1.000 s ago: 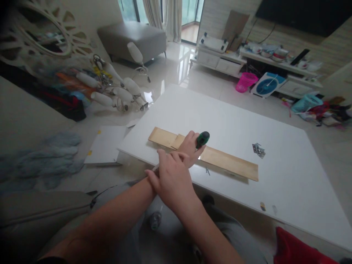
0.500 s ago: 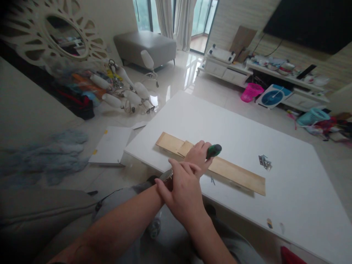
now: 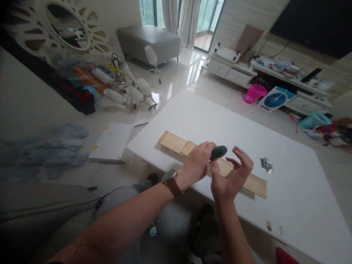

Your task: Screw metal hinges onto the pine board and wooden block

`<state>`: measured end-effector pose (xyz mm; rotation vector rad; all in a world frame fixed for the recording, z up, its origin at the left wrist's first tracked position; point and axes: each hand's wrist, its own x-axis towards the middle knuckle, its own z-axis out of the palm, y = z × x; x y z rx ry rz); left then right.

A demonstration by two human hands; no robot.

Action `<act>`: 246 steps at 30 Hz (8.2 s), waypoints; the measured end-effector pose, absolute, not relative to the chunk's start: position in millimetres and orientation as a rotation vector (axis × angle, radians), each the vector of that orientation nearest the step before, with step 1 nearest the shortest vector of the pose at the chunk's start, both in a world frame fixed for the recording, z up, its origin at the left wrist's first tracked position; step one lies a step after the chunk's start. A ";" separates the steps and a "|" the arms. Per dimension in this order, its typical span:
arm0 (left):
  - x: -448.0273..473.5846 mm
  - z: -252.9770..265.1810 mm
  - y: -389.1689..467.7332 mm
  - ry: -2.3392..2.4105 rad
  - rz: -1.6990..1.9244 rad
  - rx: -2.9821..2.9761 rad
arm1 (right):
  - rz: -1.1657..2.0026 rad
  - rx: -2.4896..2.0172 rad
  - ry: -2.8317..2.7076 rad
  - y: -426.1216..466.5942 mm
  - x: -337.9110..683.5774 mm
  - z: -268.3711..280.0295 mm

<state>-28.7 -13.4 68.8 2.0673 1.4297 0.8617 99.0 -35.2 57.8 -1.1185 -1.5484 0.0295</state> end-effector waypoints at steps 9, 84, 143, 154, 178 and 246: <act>-33.5 67.1 -15.9 1.560 0.867 2.351 | 0.393 -1.148 -1.400 -23.5 98.8 24.7; -11.4 60.7 -10.4 1.632 0.837 2.634 | 0.122 -0.813 -2.306 -83.5 45.2 90.3; -18.4 66.9 -8.6 1.479 0.714 2.580 | -0.009 -0.793 -2.191 -80.4 45.7 86.0; -45.6 43.7 17.9 0.879 1.176 1.774 | 0.309 -1.143 -1.513 -23.1 110.0 60.2; -55.1 50.9 25.8 0.801 1.183 1.674 | 0.559 -1.201 -1.475 -15.8 105.9 48.2; -43.4 52.9 9.9 1.021 1.313 1.826 | 0.795 -1.227 -1.540 -12.8 104.8 39.3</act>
